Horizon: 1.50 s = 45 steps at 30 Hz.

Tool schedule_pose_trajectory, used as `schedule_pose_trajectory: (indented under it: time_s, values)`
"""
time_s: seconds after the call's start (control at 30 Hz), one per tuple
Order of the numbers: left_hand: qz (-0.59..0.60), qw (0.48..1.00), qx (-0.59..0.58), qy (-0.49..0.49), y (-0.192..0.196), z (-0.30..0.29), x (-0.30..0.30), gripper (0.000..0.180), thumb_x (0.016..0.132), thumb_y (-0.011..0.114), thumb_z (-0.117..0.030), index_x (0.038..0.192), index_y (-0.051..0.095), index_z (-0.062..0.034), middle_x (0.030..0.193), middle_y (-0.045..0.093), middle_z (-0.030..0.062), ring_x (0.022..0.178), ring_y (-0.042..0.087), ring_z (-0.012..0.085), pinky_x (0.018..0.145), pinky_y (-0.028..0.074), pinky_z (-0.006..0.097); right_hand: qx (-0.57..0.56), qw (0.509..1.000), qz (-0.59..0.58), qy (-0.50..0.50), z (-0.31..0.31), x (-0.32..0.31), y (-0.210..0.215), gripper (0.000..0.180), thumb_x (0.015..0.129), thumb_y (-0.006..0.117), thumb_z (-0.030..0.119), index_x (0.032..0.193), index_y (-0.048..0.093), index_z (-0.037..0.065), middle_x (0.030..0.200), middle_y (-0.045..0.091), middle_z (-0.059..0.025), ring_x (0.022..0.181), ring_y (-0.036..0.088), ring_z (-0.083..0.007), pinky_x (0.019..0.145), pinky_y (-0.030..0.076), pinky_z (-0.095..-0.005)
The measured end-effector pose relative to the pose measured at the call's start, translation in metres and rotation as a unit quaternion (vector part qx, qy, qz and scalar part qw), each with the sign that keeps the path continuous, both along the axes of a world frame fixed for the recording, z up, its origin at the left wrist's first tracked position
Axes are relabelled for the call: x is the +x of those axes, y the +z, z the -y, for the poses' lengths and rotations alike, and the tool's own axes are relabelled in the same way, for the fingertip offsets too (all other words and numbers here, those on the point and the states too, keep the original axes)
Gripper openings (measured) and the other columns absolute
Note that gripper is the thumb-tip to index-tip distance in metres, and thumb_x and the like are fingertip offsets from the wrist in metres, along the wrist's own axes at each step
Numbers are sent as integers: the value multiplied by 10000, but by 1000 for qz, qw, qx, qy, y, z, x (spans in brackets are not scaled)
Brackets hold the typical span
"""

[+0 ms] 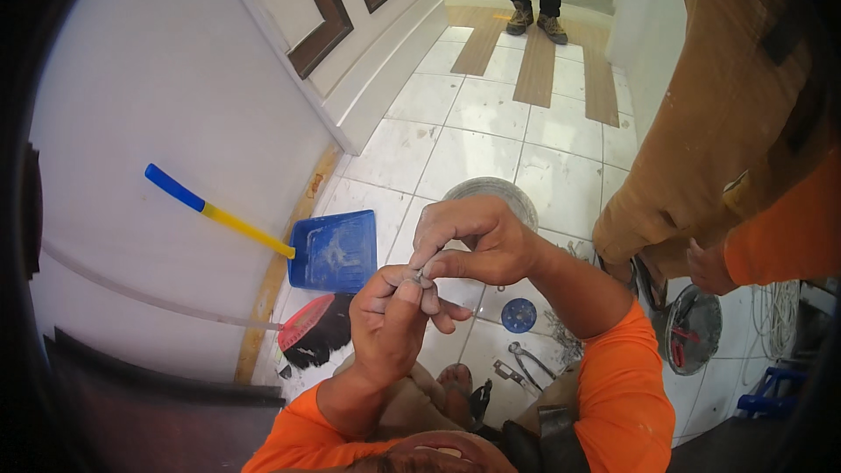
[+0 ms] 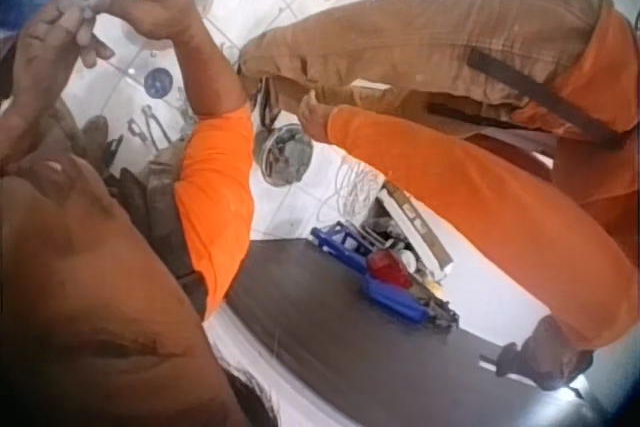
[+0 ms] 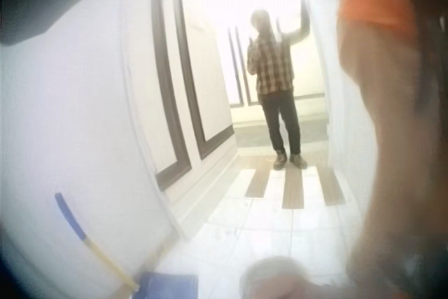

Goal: The person sits on a tiled floor and repeatedly picks up small metal fasteners and blue plastic discs from a pile. They insert the fasteners into the discs by hand, then place the assembled units back onto the floor. Tools and a dustpan are visible nearby but not used.

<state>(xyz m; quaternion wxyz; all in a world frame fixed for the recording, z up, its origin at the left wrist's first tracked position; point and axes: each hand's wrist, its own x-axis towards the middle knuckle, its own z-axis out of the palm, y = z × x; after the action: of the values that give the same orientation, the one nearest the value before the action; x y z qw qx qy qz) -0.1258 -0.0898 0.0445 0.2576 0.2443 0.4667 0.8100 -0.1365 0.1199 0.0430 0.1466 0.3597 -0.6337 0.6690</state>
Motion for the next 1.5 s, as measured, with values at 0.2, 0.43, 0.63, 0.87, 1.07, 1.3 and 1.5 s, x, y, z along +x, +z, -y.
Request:
schedule_pose_trajectory:
  time_s: [0.2,0.43,0.63,0.87,1.07,1.3,1.5]
  values:
    - [120,993,7,-24,-3,4,-9,166,1044,538,-142,1031,632,-6,782,611,70,591,635,171,760,659,477,13,1000,9,-17,2,-3,-3,103,900,789,9,1002,778,15,917,719,-105,853,687,-212,744,527,-329]
    - [154,981,12,-116,-4,0,-13,133,1003,526,-102,929,610,-30,701,563,34,503,554,123,767,652,478,37,999,8,-20,-8,9,-3,119,868,812,7,985,801,25,929,718,-99,824,693,-213,732,533,-321]
    - [203,969,27,-136,-8,-9,-10,127,986,537,-113,879,576,-57,680,524,15,483,486,95,782,651,463,56,998,16,-40,-17,20,-2,126,860,821,7,982,802,36,921,712,-94,839,692,-213,743,532,-330]
    - [234,958,56,-154,-18,-30,-4,94,964,532,-114,929,598,-58,704,546,22,492,522,123,791,640,493,61,996,20,-56,-36,35,-2,132,847,827,-15,968,789,24,920,711,-93,866,690,-211,766,529,-330]
    - [264,950,56,-159,-15,-51,6,111,998,510,-76,921,576,-33,767,563,58,596,546,144,840,633,520,21,994,20,-101,-58,57,-10,136,838,811,-55,947,778,18,936,721,-97,855,696,-200,749,530,-317]
    - [194,969,-10,-150,-23,-75,18,161,1087,555,-149,1164,621,-24,966,691,90,814,714,168,871,645,475,34,985,26,-165,-84,95,-22,145,854,818,-21,989,779,17,943,725,-83,823,678,-169,708,513,-300]
    - [135,979,-47,-148,-32,-104,31,225,1059,607,-74,1270,626,2,1042,725,122,883,743,201,862,651,440,51,968,55,-239,-106,135,-33,129,877,822,35,999,780,32,915,709,-75,775,641,-158,686,498,-291]
